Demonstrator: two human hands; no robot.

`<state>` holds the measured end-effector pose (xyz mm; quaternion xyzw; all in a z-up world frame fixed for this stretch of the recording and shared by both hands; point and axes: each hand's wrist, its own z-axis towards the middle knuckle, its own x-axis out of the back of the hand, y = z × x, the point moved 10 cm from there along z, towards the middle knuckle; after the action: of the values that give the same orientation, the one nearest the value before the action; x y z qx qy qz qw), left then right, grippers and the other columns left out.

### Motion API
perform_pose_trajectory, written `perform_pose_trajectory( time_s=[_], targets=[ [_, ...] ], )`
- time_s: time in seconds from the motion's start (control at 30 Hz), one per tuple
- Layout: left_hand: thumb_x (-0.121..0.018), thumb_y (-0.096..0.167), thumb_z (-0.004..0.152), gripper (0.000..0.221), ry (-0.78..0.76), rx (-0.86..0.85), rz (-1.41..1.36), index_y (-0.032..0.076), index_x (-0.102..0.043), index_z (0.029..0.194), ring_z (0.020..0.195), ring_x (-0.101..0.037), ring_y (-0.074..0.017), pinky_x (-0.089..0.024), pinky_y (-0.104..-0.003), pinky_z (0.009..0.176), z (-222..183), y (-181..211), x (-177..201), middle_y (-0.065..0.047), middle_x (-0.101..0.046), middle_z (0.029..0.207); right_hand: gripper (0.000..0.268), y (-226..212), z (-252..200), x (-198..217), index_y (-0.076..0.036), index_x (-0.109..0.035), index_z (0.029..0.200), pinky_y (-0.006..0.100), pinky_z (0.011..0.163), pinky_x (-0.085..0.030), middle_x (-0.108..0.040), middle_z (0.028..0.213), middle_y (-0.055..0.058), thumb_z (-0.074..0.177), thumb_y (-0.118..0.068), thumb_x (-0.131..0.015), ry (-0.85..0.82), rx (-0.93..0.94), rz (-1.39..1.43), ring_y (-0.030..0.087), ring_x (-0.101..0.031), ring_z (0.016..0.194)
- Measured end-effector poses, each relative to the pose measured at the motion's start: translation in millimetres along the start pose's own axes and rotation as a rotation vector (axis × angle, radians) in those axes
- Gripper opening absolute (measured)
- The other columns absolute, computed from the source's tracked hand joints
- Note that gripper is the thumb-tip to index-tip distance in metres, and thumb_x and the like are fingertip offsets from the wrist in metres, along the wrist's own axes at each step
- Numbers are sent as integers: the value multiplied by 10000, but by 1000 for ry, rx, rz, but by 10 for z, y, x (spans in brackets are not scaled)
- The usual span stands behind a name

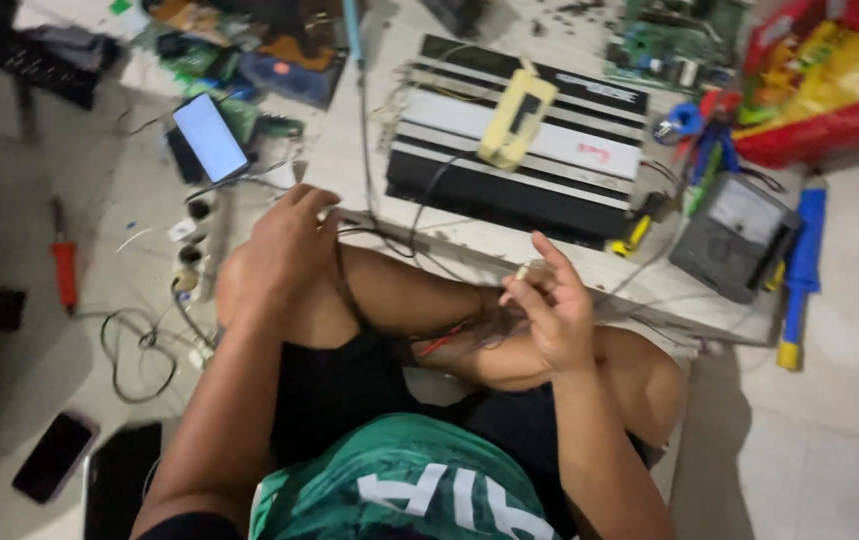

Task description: Connecting wires to an audio amplifier and testing the circuit using a multimeter.

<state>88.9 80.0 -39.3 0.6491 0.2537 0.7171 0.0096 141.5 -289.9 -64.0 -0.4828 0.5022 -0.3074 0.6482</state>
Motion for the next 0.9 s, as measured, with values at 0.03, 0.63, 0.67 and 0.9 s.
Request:
perform_pose_trajectory(
  time_s=[0.03,0.63,0.67,0.9],
  targets=[
    [-658,400,974,229,-7,-25,0,319,-667,1188,936,-731,-290,-623,-470,799,-19,93,84,37,-646,1194,725,-26,-5,12,-33,-414,1572,354,661,-677,-714,876,199,913,82,-695,23,12,0,277,-748,727],
    [-635,292,1038,253,-16,-76,167,137,-776,1179,1109,-629,-402,-503,-540,848,-113,702,253,-128,-717,1229,489,-784,-147,-123,-7,-584,1424,262,786,-621,-701,944,68,964,-67,-740,-89,84,54,170,-719,821],
    [-619,292,1046,274,-62,-45,171,121,-766,1203,1060,-647,-364,-526,-521,815,-111,734,245,-126,-713,1246,564,-806,-158,-126,-23,-518,1486,259,817,-622,-708,936,58,967,-57,-735,-101,83,55,157,-711,836],
    [-576,338,1054,345,-144,14,201,110,-739,1254,962,-675,-318,-541,-510,778,-121,766,234,-126,-692,1267,735,-804,-175,-70,-83,-402,1591,236,819,-566,-734,950,75,942,-115,-746,-60,-53,57,138,-692,858]
  ],
)
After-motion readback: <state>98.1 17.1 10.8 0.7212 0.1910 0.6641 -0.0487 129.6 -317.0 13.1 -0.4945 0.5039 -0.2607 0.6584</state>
